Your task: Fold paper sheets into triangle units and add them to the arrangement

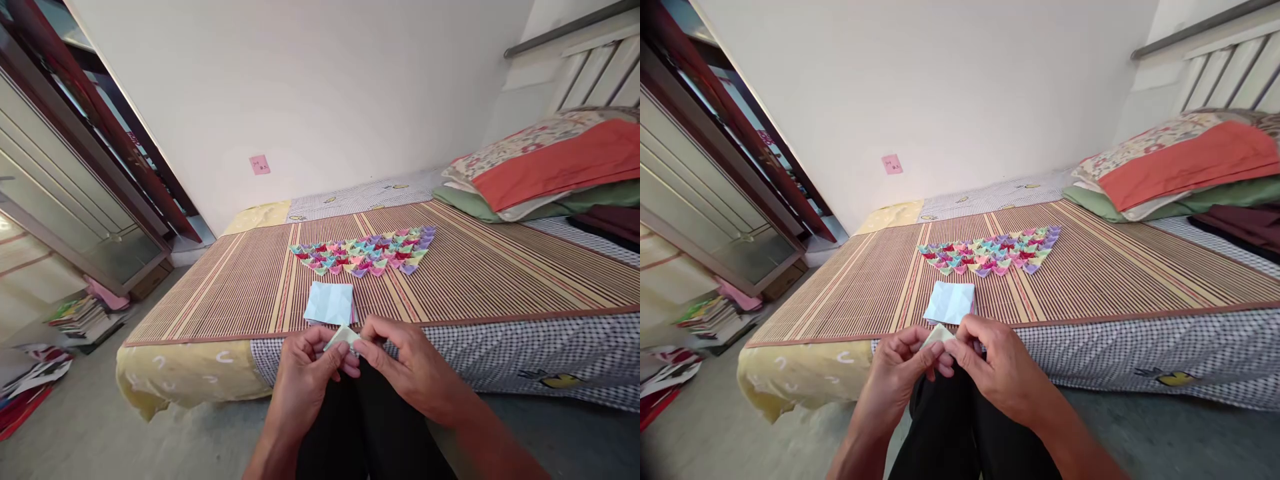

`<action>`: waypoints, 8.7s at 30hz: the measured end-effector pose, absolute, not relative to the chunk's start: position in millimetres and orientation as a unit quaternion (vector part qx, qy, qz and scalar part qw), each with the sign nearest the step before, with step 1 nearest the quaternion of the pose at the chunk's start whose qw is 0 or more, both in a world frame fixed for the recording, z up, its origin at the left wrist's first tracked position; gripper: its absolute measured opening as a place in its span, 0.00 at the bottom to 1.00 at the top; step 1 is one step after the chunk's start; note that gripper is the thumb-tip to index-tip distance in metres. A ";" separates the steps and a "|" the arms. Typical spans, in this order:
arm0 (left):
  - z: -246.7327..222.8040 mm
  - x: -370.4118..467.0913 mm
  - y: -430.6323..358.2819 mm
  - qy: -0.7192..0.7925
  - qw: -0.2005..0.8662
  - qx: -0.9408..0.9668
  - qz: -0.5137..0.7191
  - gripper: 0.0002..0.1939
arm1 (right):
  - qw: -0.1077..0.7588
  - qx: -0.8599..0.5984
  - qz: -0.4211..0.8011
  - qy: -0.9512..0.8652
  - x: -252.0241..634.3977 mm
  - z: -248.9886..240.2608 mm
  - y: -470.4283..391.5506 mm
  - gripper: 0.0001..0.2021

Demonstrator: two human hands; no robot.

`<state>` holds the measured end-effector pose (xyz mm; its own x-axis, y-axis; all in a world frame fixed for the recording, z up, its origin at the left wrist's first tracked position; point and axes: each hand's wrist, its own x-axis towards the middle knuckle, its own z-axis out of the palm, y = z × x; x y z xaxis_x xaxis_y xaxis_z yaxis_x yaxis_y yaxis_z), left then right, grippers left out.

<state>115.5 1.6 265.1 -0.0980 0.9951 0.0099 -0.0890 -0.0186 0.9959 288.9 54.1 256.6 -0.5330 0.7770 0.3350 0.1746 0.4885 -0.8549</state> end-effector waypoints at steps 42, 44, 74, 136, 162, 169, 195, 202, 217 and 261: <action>244.1 123.8 -3.1 0.481 0.468 0.402 0.623 0.15 | 0.390 -0.312 0.484 -0.719 289.2 261.6 57.4 0.13; 244.7 122.7 -2.0 0.485 0.471 0.398 0.620 0.14 | 0.384 -0.314 0.472 -0.729 288.4 263.3 55.1 0.14; 242.0 125.6 1.8 0.325 0.640 0.182 0.672 0.11 | 0.436 -0.294 0.499 -0.689 283.0 259.1 50.4 0.06; 233.3 127.6 -6.4 0.498 0.449 0.368 0.644 0.11 | 0.498 -0.276 0.611 -0.550 253.0 221.7 47.5 0.12; 221.7 116.0 1.3 0.510 0.497 0.364 0.600 0.17 | 0.494 -0.317 0.461 -0.666 259.6 220.6 62.1 0.14; 226.2 108.8 -0.1 0.524 0.480 0.373 0.597 0.17 | 0.455 -0.307 0.515 -0.658 255.0 219.1 62.5 0.14; 221.0 124.8 -6.8 0.526 0.450 0.376 0.616 0.17 | 0.491 -0.314 0.537 -0.610 251.9 214.9 54.8 0.16; 217.0 127.3 -9.2 0.488 0.476 0.359 0.638 0.18 | 0.475 -0.278 0.657 -0.516 245.8 210.6 55.7 0.20; 213.6 126.5 -7.7 0.519 0.454 0.378 0.618 0.17 | 0.500 -0.279 0.601 -0.558 246.5 211.1 50.9 0.17; 245.1 93.0 -18.7 0.471 0.404 0.507 0.598 0.08 | 0.541 -0.215 0.417 -0.698 271.9 225.5 43.6 0.10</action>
